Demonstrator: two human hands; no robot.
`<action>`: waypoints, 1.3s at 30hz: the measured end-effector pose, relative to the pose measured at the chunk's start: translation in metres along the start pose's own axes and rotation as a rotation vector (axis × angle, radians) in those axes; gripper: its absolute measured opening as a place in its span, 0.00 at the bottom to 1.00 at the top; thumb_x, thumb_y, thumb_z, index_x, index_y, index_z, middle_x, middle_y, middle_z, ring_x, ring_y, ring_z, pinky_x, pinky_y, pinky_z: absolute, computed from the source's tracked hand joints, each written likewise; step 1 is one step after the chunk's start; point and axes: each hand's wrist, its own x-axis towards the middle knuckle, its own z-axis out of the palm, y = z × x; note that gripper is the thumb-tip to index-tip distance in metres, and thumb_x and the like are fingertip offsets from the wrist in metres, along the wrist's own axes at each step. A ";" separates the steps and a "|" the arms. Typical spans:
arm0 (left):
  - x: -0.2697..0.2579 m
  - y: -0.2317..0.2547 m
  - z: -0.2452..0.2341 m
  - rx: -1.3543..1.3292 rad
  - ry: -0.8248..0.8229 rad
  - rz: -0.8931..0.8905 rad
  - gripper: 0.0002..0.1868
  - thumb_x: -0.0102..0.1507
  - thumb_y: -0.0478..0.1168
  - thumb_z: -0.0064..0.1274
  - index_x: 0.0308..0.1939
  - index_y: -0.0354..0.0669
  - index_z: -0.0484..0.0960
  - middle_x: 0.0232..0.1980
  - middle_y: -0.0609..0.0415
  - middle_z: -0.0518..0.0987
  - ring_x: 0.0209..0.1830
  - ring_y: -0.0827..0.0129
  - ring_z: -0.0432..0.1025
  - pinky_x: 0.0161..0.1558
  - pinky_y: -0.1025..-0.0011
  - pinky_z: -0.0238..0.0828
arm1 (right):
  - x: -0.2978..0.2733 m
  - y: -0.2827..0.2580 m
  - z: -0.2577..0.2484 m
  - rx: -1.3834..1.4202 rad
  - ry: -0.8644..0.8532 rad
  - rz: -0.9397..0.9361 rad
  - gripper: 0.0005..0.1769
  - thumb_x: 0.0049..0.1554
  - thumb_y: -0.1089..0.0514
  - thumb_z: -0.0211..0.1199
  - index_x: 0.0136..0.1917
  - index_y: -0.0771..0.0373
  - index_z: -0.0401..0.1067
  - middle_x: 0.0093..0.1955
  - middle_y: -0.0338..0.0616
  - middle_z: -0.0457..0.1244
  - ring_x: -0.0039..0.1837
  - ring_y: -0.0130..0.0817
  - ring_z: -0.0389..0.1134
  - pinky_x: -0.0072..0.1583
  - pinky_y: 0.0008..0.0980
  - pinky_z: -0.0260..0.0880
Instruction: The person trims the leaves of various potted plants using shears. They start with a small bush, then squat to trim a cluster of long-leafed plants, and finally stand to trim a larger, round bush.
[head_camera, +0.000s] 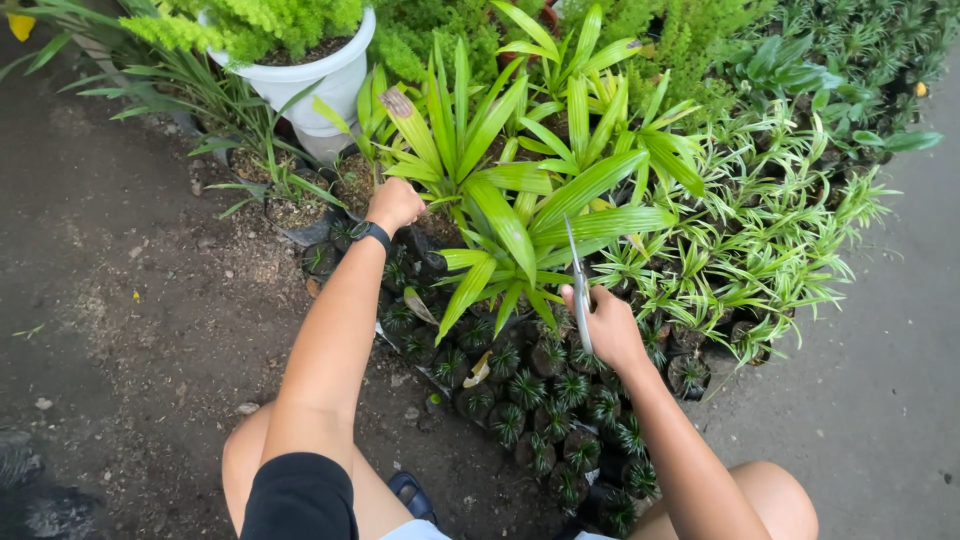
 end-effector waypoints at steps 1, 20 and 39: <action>0.018 -0.020 0.012 -0.003 0.002 -0.005 0.09 0.58 0.41 0.55 0.31 0.42 0.89 0.29 0.45 0.85 0.32 0.55 0.82 0.46 0.59 0.78 | 0.001 0.001 0.001 -0.003 -0.005 -0.003 0.42 0.56 0.24 0.55 0.44 0.72 0.72 0.38 0.66 0.68 0.45 0.60 0.72 0.51 0.50 0.70; -0.029 -0.090 0.081 -0.342 -0.015 0.075 0.12 0.65 0.43 0.50 0.46 0.43 0.86 0.45 0.44 0.86 0.46 0.53 0.79 0.47 0.61 0.75 | -0.011 -0.004 0.042 0.061 -0.028 -0.015 0.37 0.56 0.28 0.57 0.51 0.67 0.73 0.40 0.61 0.69 0.45 0.54 0.72 0.50 0.46 0.70; 0.007 -0.015 -0.019 -0.773 0.300 0.119 0.45 0.67 0.58 0.56 0.76 0.36 0.54 0.75 0.32 0.64 0.72 0.51 0.67 0.66 0.60 0.69 | 0.044 -0.131 0.061 0.696 -0.412 0.000 0.42 0.59 0.22 0.43 0.47 0.64 0.70 0.40 0.45 0.67 0.37 0.34 0.68 0.41 0.37 0.72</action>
